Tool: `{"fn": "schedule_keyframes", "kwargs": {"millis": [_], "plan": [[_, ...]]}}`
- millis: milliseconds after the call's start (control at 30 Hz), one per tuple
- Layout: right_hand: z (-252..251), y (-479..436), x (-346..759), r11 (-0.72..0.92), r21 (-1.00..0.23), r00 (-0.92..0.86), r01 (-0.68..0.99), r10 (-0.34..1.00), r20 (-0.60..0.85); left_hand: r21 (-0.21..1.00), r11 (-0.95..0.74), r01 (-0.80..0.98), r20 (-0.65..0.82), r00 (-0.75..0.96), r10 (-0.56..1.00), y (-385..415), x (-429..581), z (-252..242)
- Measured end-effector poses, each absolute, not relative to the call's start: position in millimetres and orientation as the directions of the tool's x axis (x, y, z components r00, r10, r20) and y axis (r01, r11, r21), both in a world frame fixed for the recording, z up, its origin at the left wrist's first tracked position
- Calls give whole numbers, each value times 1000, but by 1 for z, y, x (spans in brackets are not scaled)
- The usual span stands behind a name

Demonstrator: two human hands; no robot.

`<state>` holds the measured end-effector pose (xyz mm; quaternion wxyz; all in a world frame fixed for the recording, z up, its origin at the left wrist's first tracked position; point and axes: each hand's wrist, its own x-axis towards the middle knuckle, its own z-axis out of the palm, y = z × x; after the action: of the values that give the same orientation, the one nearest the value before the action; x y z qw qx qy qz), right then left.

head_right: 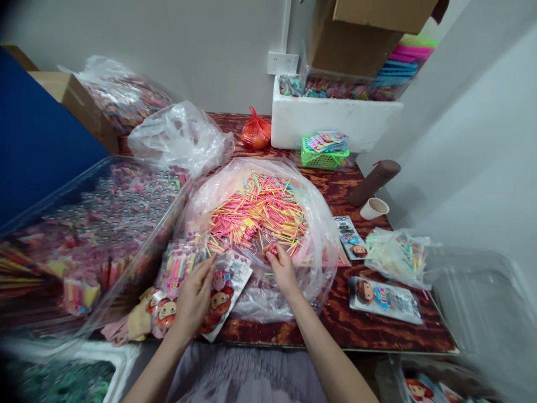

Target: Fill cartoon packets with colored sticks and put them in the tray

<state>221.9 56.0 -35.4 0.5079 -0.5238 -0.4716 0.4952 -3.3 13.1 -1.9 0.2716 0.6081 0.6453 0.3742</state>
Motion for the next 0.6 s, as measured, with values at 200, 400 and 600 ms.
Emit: {"fn": "schedule_keyframes", "kwargs": {"millis": [200, 400, 600], "plan": [[-38, 51, 221, -13, -1000, 74, 27, 997, -11, 981, 186, 51, -169, -243, 955, 17, -3, 6], [-41, 47, 219, -32, -996, 91, 80, 996, -25, 983, 169, -68, -181, -262, 948, 15, 3, 13], [-43, 52, 220, -34, -985, 116, 172, 993, -14, 984, 172, 51, -164, -138, 977, 14, 14, 9]]}}
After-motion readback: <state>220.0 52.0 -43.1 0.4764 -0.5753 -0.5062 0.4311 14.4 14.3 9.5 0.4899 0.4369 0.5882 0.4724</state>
